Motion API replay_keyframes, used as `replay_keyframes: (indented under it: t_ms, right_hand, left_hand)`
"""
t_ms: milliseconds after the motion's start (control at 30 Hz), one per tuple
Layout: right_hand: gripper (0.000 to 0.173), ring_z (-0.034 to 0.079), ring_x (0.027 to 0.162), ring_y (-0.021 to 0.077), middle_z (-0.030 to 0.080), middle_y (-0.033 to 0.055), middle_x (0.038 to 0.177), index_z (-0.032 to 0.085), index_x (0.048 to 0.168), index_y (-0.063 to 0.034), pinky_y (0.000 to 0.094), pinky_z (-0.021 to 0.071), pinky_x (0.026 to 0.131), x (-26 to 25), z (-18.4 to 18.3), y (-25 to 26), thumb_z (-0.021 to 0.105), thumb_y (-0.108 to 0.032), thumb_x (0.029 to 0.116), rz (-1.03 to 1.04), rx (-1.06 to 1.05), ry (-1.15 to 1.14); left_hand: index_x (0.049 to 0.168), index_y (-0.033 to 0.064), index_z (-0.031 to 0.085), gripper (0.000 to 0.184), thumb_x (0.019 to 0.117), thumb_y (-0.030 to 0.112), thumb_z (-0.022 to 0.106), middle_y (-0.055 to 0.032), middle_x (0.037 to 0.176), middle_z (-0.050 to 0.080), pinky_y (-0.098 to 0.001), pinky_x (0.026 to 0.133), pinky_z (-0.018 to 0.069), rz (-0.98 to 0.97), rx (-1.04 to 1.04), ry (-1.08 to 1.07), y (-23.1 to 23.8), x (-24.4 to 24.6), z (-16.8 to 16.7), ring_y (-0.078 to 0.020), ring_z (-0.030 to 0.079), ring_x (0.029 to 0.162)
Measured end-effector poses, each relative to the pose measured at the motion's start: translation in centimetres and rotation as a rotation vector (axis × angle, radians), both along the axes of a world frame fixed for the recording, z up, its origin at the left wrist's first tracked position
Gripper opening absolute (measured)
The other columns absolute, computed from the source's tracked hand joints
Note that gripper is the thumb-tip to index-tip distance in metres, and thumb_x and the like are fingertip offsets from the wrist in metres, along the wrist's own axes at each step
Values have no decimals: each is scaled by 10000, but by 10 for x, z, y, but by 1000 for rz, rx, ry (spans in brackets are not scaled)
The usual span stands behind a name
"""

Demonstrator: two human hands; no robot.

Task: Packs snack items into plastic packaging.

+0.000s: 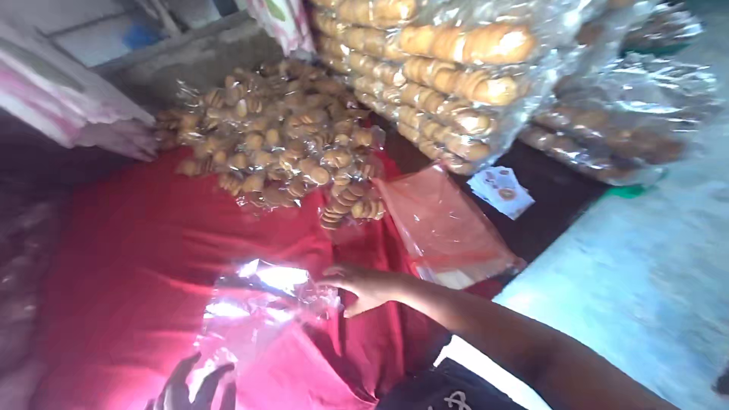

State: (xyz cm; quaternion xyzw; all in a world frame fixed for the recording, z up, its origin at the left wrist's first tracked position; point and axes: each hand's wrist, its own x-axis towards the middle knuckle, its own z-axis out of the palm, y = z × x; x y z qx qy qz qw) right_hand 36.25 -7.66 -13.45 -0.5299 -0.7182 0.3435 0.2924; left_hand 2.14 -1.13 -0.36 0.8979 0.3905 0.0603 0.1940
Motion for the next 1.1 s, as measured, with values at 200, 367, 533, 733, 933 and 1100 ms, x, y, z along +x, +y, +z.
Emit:
replay_keyframes:
  t_ms: [200, 367, 533, 733, 933, 1100]
  right_hand:
    - [299, 506, 1336, 410, 591, 223, 1366, 681, 1242, -37, 586, 368, 1128, 92, -28, -23, 608, -147, 973, -461, -24, -280]
    - [288, 563, 1265, 392, 629, 222, 1302, 686, 1201, 1, 507, 432, 1094, 146, -46, -51, 563, -133, 979, -590, 72, -275]
    - [578, 404, 1404, 487, 471, 276, 1490, 519, 1487, -110, 651, 348, 1110, 111, -6, 0, 652, -306, 959, -630, -166, -396]
    - [450, 313, 1491, 434, 367, 208, 1606, 670, 1326, -135, 657, 262, 1163, 90, -29, -5, 651, -394, 958, -583, -107, -423]
    - [202, 486, 1410, 336, 573, 142, 1462, 698, 977, -10, 579, 395, 1130, 80, -49, -90, 559, -157, 959, -366, 238, -277]
    - [647, 541, 1279, 463, 554, 256, 1409, 625, 1346, -86, 624, 440, 1024, 44, -18, -76, 765, -427, 815, -550, 85, -384]
  left_hand:
    - [1389, 119, 641, 511, 946, 370, 608, -240, 1543, 457, -829, 1095, 139, -16, 222, -32, -22, 92, -150, -534, 351, 1444]
    - [1279, -16, 663, 339, 1004, 158, 568, -339, 1471, 467, -764, 1083, 250, 618, 252, -78, 24, 80, -141, -578, 389, 1378]
    - [1234, 12, 707, 300, 965, 48, 577, -234, 1360, 618, -590, 1102, 406, 5, 138, -290, 68, 254, -84, -421, 557, 1300]
    - [1471, 269, 561, 437, 1040, 340, 540, -116, 1636, 353, -670, 1168, 240, -374, -86, 57, 119, 356, -144, -375, 256, 1531]
    - [1349, 156, 674, 417, 955, 279, 607, -210, 1475, 542, -743, 1095, 293, -57, 191, -73, 74, 222, -165, -484, 456, 1388]
    - [1357, 56, 647, 463, 982, 304, 536, -304, 1488, 474, -686, 1142, 265, 120, 79, -394, 25, 124, -146, -496, 401, 1417]
